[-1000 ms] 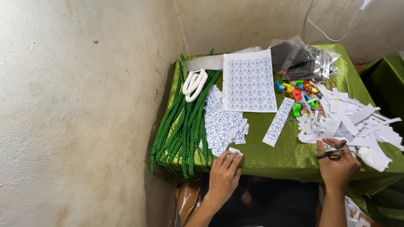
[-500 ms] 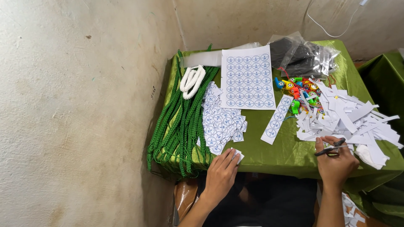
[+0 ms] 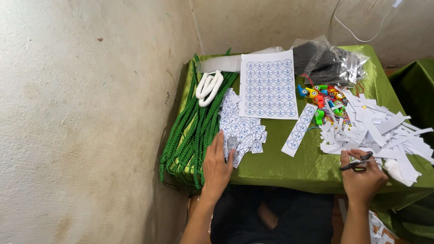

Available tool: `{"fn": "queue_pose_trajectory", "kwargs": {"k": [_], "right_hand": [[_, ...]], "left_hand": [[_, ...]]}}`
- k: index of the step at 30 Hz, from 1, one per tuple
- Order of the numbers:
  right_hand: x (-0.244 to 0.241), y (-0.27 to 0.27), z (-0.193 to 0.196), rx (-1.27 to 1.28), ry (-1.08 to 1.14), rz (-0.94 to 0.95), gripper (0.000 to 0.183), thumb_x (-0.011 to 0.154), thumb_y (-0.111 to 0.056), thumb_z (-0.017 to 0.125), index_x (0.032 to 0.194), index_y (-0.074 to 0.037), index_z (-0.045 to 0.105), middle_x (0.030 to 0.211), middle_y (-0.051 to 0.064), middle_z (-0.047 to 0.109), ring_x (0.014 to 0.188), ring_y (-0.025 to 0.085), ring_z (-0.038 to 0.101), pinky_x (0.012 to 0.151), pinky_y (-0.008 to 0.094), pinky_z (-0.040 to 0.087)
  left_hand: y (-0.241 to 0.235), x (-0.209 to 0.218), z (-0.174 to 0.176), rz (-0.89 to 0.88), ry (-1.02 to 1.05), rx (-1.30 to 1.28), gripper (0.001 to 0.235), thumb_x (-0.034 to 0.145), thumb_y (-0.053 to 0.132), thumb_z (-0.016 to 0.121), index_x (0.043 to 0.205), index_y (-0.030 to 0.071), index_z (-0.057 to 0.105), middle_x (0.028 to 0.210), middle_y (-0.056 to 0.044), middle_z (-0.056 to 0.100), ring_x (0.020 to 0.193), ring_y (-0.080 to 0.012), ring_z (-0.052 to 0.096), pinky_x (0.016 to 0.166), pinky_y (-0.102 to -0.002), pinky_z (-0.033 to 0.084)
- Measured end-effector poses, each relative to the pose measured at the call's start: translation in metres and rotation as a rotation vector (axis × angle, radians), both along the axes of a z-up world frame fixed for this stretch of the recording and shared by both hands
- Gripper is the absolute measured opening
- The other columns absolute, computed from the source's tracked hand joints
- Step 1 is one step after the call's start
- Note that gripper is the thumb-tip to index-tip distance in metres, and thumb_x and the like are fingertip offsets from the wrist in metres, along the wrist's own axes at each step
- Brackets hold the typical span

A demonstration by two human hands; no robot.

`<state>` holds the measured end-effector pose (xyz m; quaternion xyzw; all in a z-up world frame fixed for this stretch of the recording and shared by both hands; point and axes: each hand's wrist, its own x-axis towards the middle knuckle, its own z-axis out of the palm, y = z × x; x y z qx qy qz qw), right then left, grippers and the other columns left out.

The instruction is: Cutting circular labels from a printed sheet using scissors at a workstation.

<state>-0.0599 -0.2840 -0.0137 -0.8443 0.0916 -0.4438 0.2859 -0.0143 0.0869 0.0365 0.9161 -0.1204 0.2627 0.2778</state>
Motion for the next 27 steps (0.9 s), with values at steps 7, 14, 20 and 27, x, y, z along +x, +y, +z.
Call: {"fn": "queue_pose_trajectory", "kwargs": {"k": [7,14,20,27], "right_hand": [[-0.002,-0.003,-0.005,-0.015,0.043,-0.017,0.013,0.109,-0.013,0.087,0.113,-0.004,0.079,0.098,0.007,0.075,0.08,0.019,0.07,0.078,0.033,0.052],[-0.005,-0.004,-0.006,0.018,0.119,-0.034,0.014,0.11,-0.018,0.087,0.115,-0.008,0.079,0.079,0.005,0.067,0.071,0.018,0.064,0.076,0.033,0.048],[-0.006,-0.003,-0.005,-0.01,0.117,-0.053,0.015,0.107,-0.022,0.086,0.114,-0.01,0.079,0.072,0.004,0.063,0.069,0.017,0.062,0.074,0.034,0.048],[-0.006,-0.004,-0.005,-0.038,0.143,-0.063,0.016,0.105,-0.022,0.087,0.113,-0.011,0.079,0.082,0.003,0.07,0.074,0.017,0.066,0.079,0.034,0.05]], "left_hand": [[-0.013,0.004,0.017,0.13,-0.252,0.017,0.053,0.104,0.02,0.065,0.151,0.01,0.045,0.152,-0.022,0.045,0.126,-0.035,0.056,0.085,-0.038,0.059],[-0.09,-0.004,-0.004,-0.613,-0.021,0.037,0.048,0.099,0.034,0.06,0.135,0.002,0.058,0.141,-0.018,0.059,0.135,-0.0329,0.053,0.117,-0.047,0.044],[-0.112,0.001,-0.004,-0.739,0.108,0.216,0.09,0.094,0.064,0.038,0.148,-0.008,0.045,0.156,-0.029,0.043,0.151,-0.0423,0.035,0.127,-0.053,0.027],[-0.105,-0.002,-0.012,-0.807,-0.135,0.019,0.037,0.099,0.032,0.067,0.114,-0.002,0.071,0.115,-0.018,0.069,0.114,-0.0344,0.063,0.098,-0.045,0.055]]}}
